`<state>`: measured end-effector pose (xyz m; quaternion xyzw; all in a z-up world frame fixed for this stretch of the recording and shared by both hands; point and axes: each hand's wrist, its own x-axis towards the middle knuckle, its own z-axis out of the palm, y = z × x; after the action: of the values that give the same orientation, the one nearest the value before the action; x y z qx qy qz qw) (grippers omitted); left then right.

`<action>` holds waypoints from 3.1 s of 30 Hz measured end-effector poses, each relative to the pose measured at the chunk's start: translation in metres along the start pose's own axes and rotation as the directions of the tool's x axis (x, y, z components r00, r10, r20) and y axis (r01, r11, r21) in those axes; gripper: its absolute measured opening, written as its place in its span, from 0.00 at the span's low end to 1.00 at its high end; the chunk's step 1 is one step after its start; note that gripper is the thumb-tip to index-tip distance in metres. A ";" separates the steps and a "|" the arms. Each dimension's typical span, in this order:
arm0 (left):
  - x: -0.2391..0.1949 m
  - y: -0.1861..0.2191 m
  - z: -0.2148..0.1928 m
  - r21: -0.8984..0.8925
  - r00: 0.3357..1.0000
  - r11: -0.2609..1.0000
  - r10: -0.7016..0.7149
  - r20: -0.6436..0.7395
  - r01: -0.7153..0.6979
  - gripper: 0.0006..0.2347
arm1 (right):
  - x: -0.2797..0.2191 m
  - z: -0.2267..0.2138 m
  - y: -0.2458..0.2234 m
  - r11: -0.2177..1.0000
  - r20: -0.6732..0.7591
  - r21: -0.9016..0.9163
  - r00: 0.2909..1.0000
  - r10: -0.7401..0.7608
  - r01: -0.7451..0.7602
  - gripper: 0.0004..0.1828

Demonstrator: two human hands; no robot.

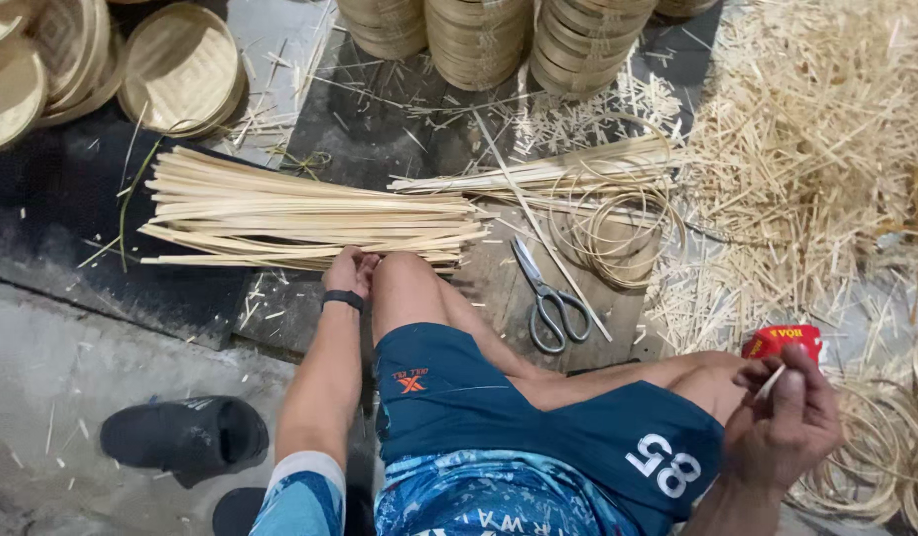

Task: The person sits on the floor and repeatedly bends thin bamboo strips into circular rims, tucking the ends to secure the shape. Finished rims are placed in a pile nearby. The person uses scissors to trim excess material from the strips.

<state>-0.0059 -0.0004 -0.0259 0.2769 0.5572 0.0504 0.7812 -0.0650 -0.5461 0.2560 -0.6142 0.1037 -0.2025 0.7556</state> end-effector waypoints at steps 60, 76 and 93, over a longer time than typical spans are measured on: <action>-0.259 0.079 0.011 0.615 0.697 0.620 -0.148 0.701 -0.487 0.13 | -0.041 0.217 0.057 0.886 0.877 -0.149 0.472 -0.087 0.439 0.25; -0.269 0.090 0.036 0.685 0.599 0.605 -0.390 0.700 -0.406 0.09 | -0.057 0.227 0.038 0.670 0.916 -0.050 0.302 -0.265 0.741 0.22; -0.268 0.071 0.063 0.812 0.571 0.479 -0.582 0.579 -0.334 0.08 | -0.069 0.230 0.035 0.619 0.903 -0.046 0.297 -0.309 0.784 0.06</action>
<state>-0.0327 -0.0682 0.2489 0.5707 0.0997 -0.4362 0.6886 -0.0274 -0.3064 0.2673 -0.7924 -0.4467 -0.1083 0.4011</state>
